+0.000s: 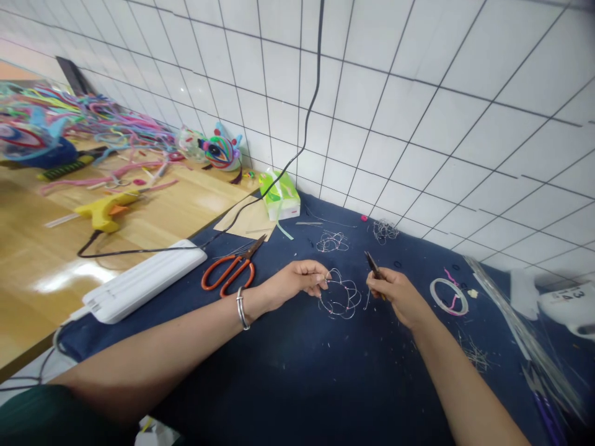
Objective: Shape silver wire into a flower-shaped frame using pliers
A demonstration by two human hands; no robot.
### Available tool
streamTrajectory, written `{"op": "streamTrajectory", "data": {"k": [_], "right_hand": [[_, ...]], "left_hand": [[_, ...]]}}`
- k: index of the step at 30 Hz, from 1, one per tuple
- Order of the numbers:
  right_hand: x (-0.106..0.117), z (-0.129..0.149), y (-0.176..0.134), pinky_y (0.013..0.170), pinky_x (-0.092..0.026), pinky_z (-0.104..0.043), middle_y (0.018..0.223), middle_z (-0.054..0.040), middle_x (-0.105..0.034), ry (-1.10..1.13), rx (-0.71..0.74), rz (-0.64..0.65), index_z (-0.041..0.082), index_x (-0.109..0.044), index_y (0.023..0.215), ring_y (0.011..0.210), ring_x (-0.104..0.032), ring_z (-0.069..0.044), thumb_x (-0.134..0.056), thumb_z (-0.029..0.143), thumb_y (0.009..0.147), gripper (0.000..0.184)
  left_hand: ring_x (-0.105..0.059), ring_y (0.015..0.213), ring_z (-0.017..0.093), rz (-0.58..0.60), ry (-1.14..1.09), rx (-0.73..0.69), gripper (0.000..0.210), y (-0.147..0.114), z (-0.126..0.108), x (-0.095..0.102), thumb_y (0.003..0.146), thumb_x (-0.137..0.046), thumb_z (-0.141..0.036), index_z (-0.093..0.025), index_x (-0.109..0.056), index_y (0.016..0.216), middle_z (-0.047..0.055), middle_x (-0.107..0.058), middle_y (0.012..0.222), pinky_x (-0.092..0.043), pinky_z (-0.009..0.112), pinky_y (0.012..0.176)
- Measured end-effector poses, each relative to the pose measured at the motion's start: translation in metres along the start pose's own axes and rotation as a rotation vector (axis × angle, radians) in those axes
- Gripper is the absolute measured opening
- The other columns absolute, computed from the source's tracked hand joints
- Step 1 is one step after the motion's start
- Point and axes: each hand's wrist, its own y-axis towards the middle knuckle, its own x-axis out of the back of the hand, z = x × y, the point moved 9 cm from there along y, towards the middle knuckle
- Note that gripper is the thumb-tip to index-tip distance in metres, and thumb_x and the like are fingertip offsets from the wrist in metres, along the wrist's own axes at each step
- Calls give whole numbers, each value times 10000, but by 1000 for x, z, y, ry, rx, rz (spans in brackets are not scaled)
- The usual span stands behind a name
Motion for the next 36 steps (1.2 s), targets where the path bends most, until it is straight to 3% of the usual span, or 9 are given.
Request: {"op": "streamTrajectory", "data": {"k": [5, 7, 11, 17, 25, 28, 33, 36], "right_hand": [[4, -5, 4, 560, -315, -245, 613, 28, -498, -232, 18, 55, 173, -598, 732, 572, -432, -114, -535, 312, 733, 152], [3, -5, 5, 541, -303, -241, 597, 30, -509, -434, 43, 61, 187, -601, 713, 556, -438, -117, -515, 334, 749, 174], [4, -2, 7, 525, -262, -250, 630, -2, -559, -789, 90, -27, 197, -597, 657, 574, -464, -138, -539, 328, 734, 162], [3, 7, 4, 569, -297, -260, 771, -35, -600, -942, 156, -143, 229, -605, 913, 701, -525, -181, -528, 341, 763, 202], [-56, 22, -31, 652, -321, -306, 772, -67, -564, -1275, 442, -132, 202, -597, 853, 741, -482, -202, -508, 312, 810, 147], [-71, 26, -51, 664, -315, -332, 817, -90, -562, -1369, 484, -142, 192, -601, 891, 769, -474, -219, -487, 283, 829, 160], [-93, 21, -75, 705, -357, -357, 890, -101, -578, -1305, 509, -47, 194, -597, 965, 820, -495, -231, -486, 281, 837, 191], [-105, 20, -87, 788, -373, -409, 982, -114, -583, -1173, 548, 17, 199, -570, 1067, 914, -497, -258, -539, 338, 802, 301]], "left_hand": [[-561, 639, 100, 58, -6, -13, 208, -1, -5, -5, 805, -557, -314, -164, -604, 942, 42, -626, 816, -465, 255, 630], [-556, 623, 97, 72, 4, -3, 208, -2, -6, -6, 808, -553, -313, -165, -607, 943, 40, -624, 796, -461, 250, 617], [-545, 576, 92, 113, 28, 36, 210, -6, -9, -10, 815, -539, -319, -165, -619, 932, 39, -619, 768, -446, 246, 577], [-540, 565, 92, 173, 22, 61, 212, -11, -13, -14, 803, -552, -331, -167, -631, 911, 32, -614, 744, -442, 242, 564], [-530, 546, 93, 232, -22, 38, 220, -17, -26, -14, 796, -562, -344, -166, -644, 895, 15, -594, 679, -442, 238, 551], [-517, 525, 86, 224, -47, 31, 228, -18, -29, -13, 794, -564, -353, -164, -644, 894, 13, -588, 662, -432, 230, 536], [-500, 507, 77, 225, -53, -7, 230, -19, -32, -14, 797, -561, -352, -159, -646, 890, 14, -581, 666, -410, 217, 515], [-493, 506, 74, 205, -69, -8, 248, -19, -33, -14, 791, -567, -362, -150, -643, 896, 18, -581, 670, -397, 209, 505]]}}
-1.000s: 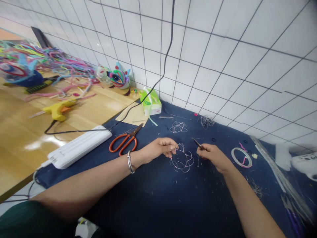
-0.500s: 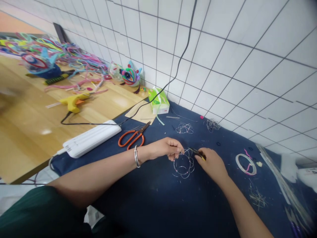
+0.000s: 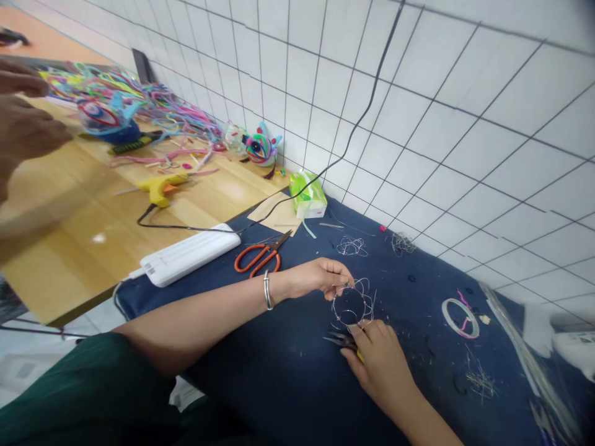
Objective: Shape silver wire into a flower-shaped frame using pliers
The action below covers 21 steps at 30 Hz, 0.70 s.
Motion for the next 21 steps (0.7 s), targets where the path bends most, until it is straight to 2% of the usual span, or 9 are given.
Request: {"op": "streamTrajectory", "data": {"k": [2, 4, 7, 9, 11, 13, 15, 18, 21], "right_hand": [[2, 2, -2, 871, -343, -451, 1055, -111, -571, 148, -8, -13, 218, -549, 1118, 1014, -469, -283, -574, 400, 763, 400], [4, -9, -4, 872, -361, -436, 1053, -96, -571, 369, -124, -28, 230, -541, 1125, 998, -488, -268, -572, 414, 754, 416], [-7, -32, -8, 694, -439, -323, 920, -57, -587, 843, -416, 0, 227, -524, 1118, 747, -549, -176, -525, 392, 791, 367], [-17, -35, -12, 578, -412, -265, 804, -22, -580, 1137, -550, 18, 219, -521, 1103, 584, -509, -118, -514, 395, 806, 346], [-25, -33, -13, 507, -355, -233, 697, 6, -566, 1318, -617, 23, 200, -549, 1021, 489, -452, -84, -543, 384, 796, 290], [-30, -31, -15, 476, -309, -219, 640, 17, -556, 1422, -655, 11, 184, -564, 901, 454, -425, -68, -575, 367, 781, 219], [-31, -34, -18, 462, -287, -212, 624, 18, -553, 1484, -684, -59, 178, -551, 816, 449, -424, -64, -585, 359, 778, 189], [-27, -42, -22, 464, -296, -211, 635, 13, -555, 1522, -695, -229, 179, -536, 777, 475, -444, -71, -583, 360, 783, 187], [-24, -47, -25, 475, -321, -213, 658, 6, -561, 1549, -689, -335, 181, -534, 770, 505, -465, -79, -580, 366, 787, 192]], "left_hand": [[-486, 500, 71, -14, -16, 5, 253, 1, 2, 0, 790, -567, -363, -145, -641, 896, 16, -575, 663, -385, 202, 490], [-478, 490, 68, -18, -30, 17, 250, 1, 5, -1, 789, -566, -360, -144, -640, 890, 12, -567, 652, -372, 196, 473], [-471, 482, 67, -13, -35, 45, 240, 1, 12, -7, 784, -572, -357, -146, -641, 875, 6, -559, 642, -371, 199, 470], [-476, 490, 69, -1, -35, 64, 234, 0, 17, -14, 783, -575, -356, -147, -641, 866, 5, -558, 643, -381, 205, 485], [-482, 495, 69, 14, -48, 76, 236, -1, 21, -21, 788, -570, -356, -144, -638, 866, 6, -560, 650, -380, 208, 493], [-481, 490, 64, 5, -83, 78, 240, -3, 24, -26, 791, -572, -353, -135, -628, 875, 14, -575, 669, -361, 202, 481], [-498, 522, 67, -42, -154, 68, 258, -4, 26, -26, 800, -562, -363, -133, -613, 905, 38, -601, 738, -372, 207, 504], [-550, 637, 97, -138, -286, 23, 280, -5, 26, -24, 815, -541, -381, -146, -585, 962, 67, -606, 880, -429, 253, 623], [-571, 740, 129, -151, -340, -15, 253, -7, 26, -28, 813, -555, -350, -154, -566, 973, 85, -583, 988, -438, 266, 658]]}}
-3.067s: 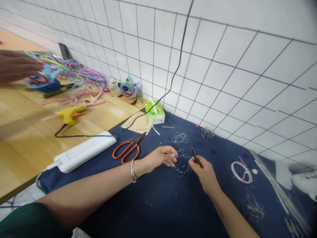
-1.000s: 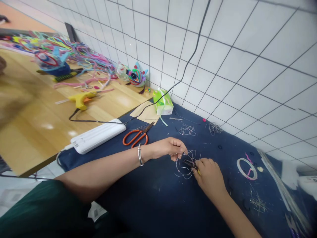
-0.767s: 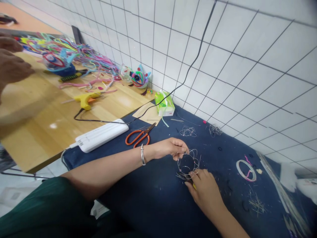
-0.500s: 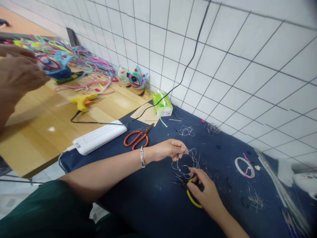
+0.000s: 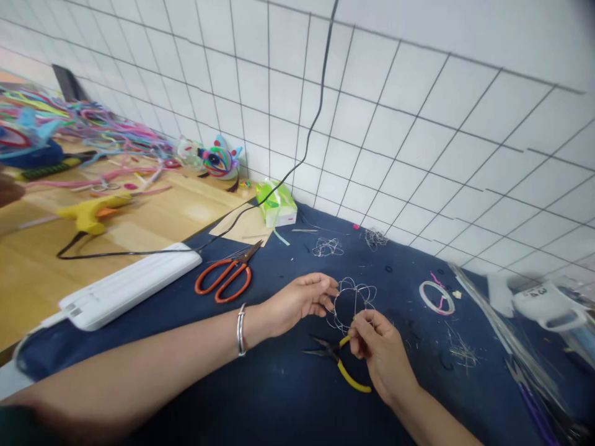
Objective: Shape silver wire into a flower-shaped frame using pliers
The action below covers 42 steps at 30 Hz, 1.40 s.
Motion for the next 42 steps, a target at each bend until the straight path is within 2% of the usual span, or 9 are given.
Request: {"op": "streamTrajectory", "data": {"k": [4, 11, 19, 25, 32, 42], "right_hand": [[4, 0, -1, 487, -343, -214, 683, -3, -577, 37, 31, -41, 181, -546, 777, 529, -490, -87, -585, 374, 782, 197], [3, 1, -5, 527, -383, -232, 727, -22, -599, 34, 45, -44, 166, -545, 815, 581, -544, -111, -581, 354, 794, 192], [2, -3, -5, 552, -396, -244, 756, -28, -603, 47, 30, -17, 163, -546, 811, 620, -569, -125, -576, 335, 803, 175], [1, -7, -4, 567, -402, -256, 774, -39, -609, 92, 8, 8, 164, -539, 804, 654, -588, -146, -584, 333, 797, 175], [-2, -10, -3, 563, -396, -251, 777, -42, -612, 151, -33, 32, 164, -537, 804, 647, -585, -139, -593, 320, 790, 167], [-4, -13, -4, 561, -388, -244, 782, -37, -607, 167, -61, 61, 166, -530, 811, 645, -578, -128, -575, 312, 807, 153]], "left_hand": [[-564, 820, 143, -7, 28, -32, 204, -2, 3, -5, 792, -592, -300, -167, -561, 943, 69, -562, 1024, -443, 271, 694], [-569, 829, 158, -62, 149, -51, 175, -4, 5, -2, 757, -631, -285, -140, -566, 829, 45, -594, 849, -434, 290, 739], [-570, 858, 173, -74, 200, -33, 178, -4, 9, 0, 778, -597, -314, -147, -550, 815, 66, -625, 899, -413, 314, 772], [-553, 859, 160, -62, 263, -91, 148, -3, 5, -4, 783, -591, -288, -150, -556, 821, 53, -627, 912, -391, 283, 752], [-542, 932, 171, -51, 264, -125, 95, -8, 2, -12, 783, -592, -228, -150, -549, 816, 48, -626, 906, -362, 307, 847], [-525, 851, 131, -114, 243, -177, 103, -11, -2, -12, 764, -599, -174, -160, -544, 850, 39, -623, 949, -380, 265, 769]]}}
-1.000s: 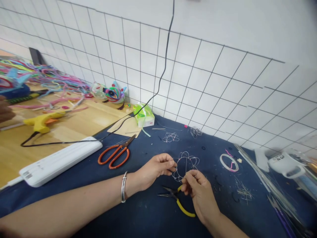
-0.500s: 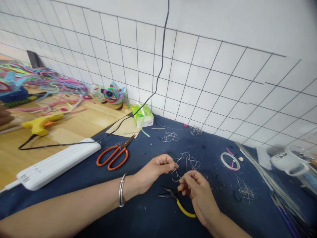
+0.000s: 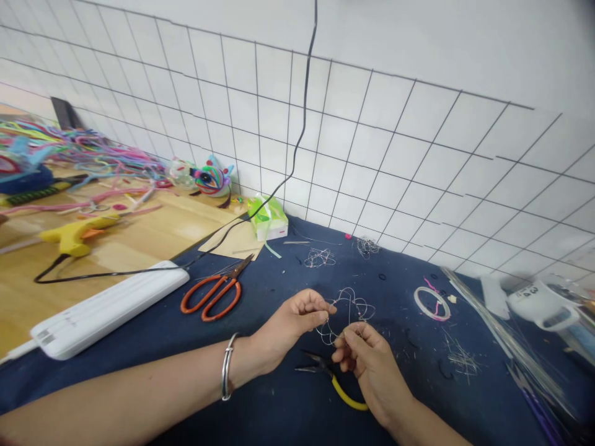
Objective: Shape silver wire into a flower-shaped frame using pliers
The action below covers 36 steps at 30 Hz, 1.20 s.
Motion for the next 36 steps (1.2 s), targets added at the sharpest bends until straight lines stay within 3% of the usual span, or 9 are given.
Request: {"op": "streamTrajectory", "data": {"k": [5, 10, 20, 25, 28, 31, 36], "right_hand": [[0, -1, 0, 560, -389, -244, 781, -38, -608, 6, -2, -2, 165, -534, 811, 641, -577, -129, -590, 318, 794, 164], [1, -1, 1, 558, -390, -243, 776, -36, -610, 10, 5, -15, 167, -537, 803, 645, -582, -135, -601, 340, 781, 186], [-4, -1, -1, 576, -395, -255, 875, -57, -616, 15, -36, 24, 181, -553, 900, 683, -589, -146, -571, 337, 803, 184], [7, 15, 0, 658, -423, -289, 991, -66, -595, -193, 43, -36, 222, -519, 1048, 874, -573, -196, -566, 353, 804, 281], [16, 36, -1, 792, -409, -317, 1040, -49, -583, -367, 174, -117, 253, -491, 1105, 990, -525, -202, -607, 346, 775, 362], [21, 49, -2, 824, -396, -332, 1059, -44, -580, -459, 251, -161, 267, -472, 1142, 1002, -514, -209, -644, 335, 742, 440], [10, 47, -3, 785, -404, -323, 933, -39, -616, -388, 176, -57, 224, -562, 1036, 906, -547, -203, -643, 334, 738, 328]], "left_hand": [[-523, 744, 110, 4, -19, 39, 186, 0, 4, 0, 760, -607, -202, -171, -533, 928, 57, -620, 1010, -377, 238, 640], [-541, 737, 105, 20, -89, 102, 302, -2, 8, -3, 767, -606, -223, -194, -493, 1045, 76, -594, 1104, -393, 246, 650], [-497, 610, 73, -7, -41, 12, 223, -2, -2, 0, 767, -602, -239, -162, -541, 968, 69, -616, 1032, -407, 233, 600], [-486, 560, 60, -8, 7, -15, 196, 2, -9, 4, 776, -590, -246, -152, -544, 942, 61, -629, 968, -402, 220, 566], [-487, 543, 57, 17, 38, -1, 195, 3, -9, 5, 781, -584, -257, -152, -539, 939, 61, -632, 955, -399, 217, 548], [-487, 531, 53, 61, 72, 12, 185, 2, -8, 1, 786, -575, -249, -154, -530, 938, 65, -631, 964, -404, 222, 550], [-516, 572, 69, 196, 112, 28, 169, -4, -8, -15, 793, -561, -222, -158, -531, 947, 58, -615, 963, -427, 244, 587]]}}
